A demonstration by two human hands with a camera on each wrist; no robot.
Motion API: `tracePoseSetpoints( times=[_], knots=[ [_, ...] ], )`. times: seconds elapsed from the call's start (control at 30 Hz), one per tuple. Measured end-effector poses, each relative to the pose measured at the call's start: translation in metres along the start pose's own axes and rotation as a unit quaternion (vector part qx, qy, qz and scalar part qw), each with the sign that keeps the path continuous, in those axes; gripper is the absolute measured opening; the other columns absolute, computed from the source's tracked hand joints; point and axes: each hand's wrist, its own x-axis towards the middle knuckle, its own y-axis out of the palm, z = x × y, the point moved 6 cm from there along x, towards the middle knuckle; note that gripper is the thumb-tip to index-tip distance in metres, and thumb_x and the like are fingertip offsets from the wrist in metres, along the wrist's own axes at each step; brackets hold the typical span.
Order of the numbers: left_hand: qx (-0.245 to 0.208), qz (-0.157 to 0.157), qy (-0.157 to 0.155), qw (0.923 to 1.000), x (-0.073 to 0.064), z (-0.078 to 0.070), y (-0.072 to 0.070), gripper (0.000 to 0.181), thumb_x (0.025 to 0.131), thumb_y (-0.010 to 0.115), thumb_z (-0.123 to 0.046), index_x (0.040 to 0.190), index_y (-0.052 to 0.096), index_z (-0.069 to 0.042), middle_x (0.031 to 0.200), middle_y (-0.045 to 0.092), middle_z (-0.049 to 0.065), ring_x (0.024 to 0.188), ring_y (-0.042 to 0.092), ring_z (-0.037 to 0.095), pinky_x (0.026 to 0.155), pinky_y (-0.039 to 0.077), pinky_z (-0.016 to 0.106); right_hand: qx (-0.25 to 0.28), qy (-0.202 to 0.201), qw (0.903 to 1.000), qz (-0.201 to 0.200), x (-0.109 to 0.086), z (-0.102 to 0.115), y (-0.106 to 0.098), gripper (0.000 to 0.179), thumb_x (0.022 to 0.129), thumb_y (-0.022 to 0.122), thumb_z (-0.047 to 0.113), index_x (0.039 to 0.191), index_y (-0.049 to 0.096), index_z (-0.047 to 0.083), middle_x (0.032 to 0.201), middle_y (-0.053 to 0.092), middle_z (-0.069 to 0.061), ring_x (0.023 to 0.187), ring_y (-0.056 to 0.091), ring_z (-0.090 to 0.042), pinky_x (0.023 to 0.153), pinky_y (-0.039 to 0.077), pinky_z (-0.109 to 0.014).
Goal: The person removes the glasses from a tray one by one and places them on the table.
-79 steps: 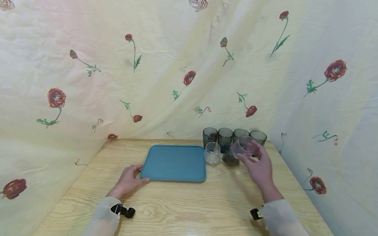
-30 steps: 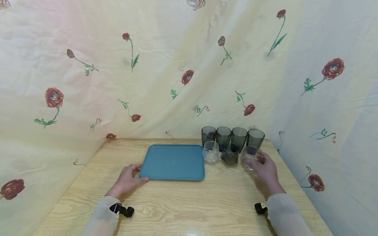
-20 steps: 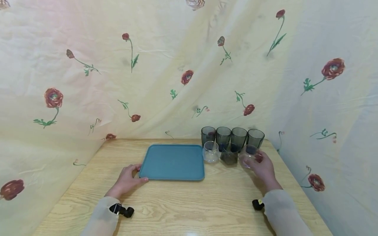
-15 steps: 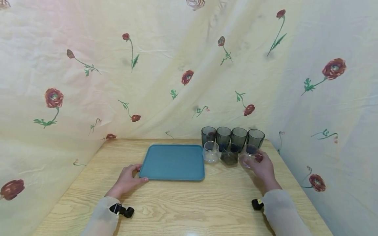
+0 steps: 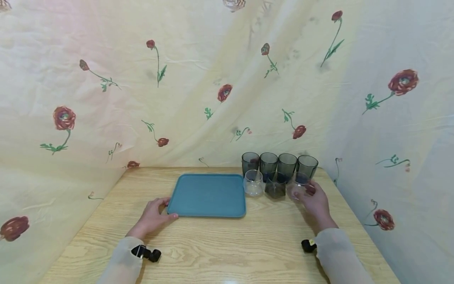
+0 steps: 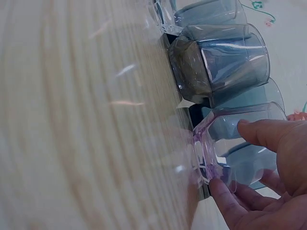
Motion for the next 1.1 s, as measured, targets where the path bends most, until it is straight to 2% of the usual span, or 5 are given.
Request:
tracePoseSetpoints(
  times=[0.57, 0.7, 0.83, 1.0, 1.1],
  knots=[
    [0.003, 0.004, 0.006, 1.0, 0.005, 0.001, 0.004, 0.075, 0.081, 0.09, -0.049, 0.14, 0.063, -0.011, 0.123, 0.062, 0.003, 0.124, 0.048, 0.03, 0.108, 0.04, 0.056, -0.014, -0.01, 0.9998, 0.004, -0.005, 0.002, -0.004, 0.083, 0.104, 0.068, 0.022, 0.165, 0.017, -0.003, 0.158, 0.033, -0.038, 0.143, 0.04, -0.054, 0.11, 0.042, -0.058],
    [0.003, 0.011, 0.003, 0.9999, 0.004, 0.004, 0.005, 0.081, 0.081, 0.089, -0.052, 0.145, 0.061, -0.012, 0.126, 0.062, 0.002, 0.128, 0.047, 0.03, 0.11, 0.038, 0.058, -0.01, -0.01, 0.9995, 0.029, -0.005, 0.001, -0.005, 0.089, 0.104, 0.068, 0.026, 0.165, 0.01, -0.003, 0.16, 0.028, -0.038, 0.144, 0.036, -0.055, 0.111, 0.04, -0.061],
    [0.001, 0.022, 0.007, 0.9997, 0.003, 0.004, 0.001, 0.082, 0.081, 0.089, -0.051, 0.146, 0.06, -0.011, 0.127, 0.062, 0.003, 0.13, 0.047, 0.032, 0.11, 0.038, 0.059, -0.048, -0.025, 0.9976, 0.043, -0.003, 0.001, -0.011, 0.097, 0.103, 0.068, 0.038, 0.165, 0.007, -0.004, 0.16, 0.025, -0.04, 0.143, 0.034, -0.058, 0.111, 0.037, -0.066],
    [-0.016, 0.045, 0.016, 0.9987, 0.006, 0.002, -0.007, 0.087, 0.084, 0.089, -0.046, 0.151, 0.054, -0.004, 0.133, 0.061, 0.009, 0.133, 0.05, 0.038, 0.11, 0.041, 0.059, -0.115, -0.06, 0.9915, 0.011, -0.005, 0.017, -0.023, 0.095, 0.103, 0.064, 0.047, 0.164, 0.013, -0.005, 0.158, 0.027, -0.042, 0.137, 0.036, -0.063, 0.104, 0.039, -0.072],
    [0.005, 0.05, 0.031, 0.9983, 0.01, -0.002, -0.016, 0.088, 0.087, 0.086, -0.047, 0.154, 0.049, -0.004, 0.136, 0.06, 0.011, 0.133, 0.051, 0.04, 0.107, 0.043, 0.06, -0.121, -0.094, 0.988, -0.016, -0.011, 0.039, -0.029, 0.091, 0.103, 0.063, 0.049, 0.164, 0.02, -0.002, 0.159, 0.029, -0.039, 0.135, 0.039, -0.063, 0.101, 0.04, -0.073]
  ],
)
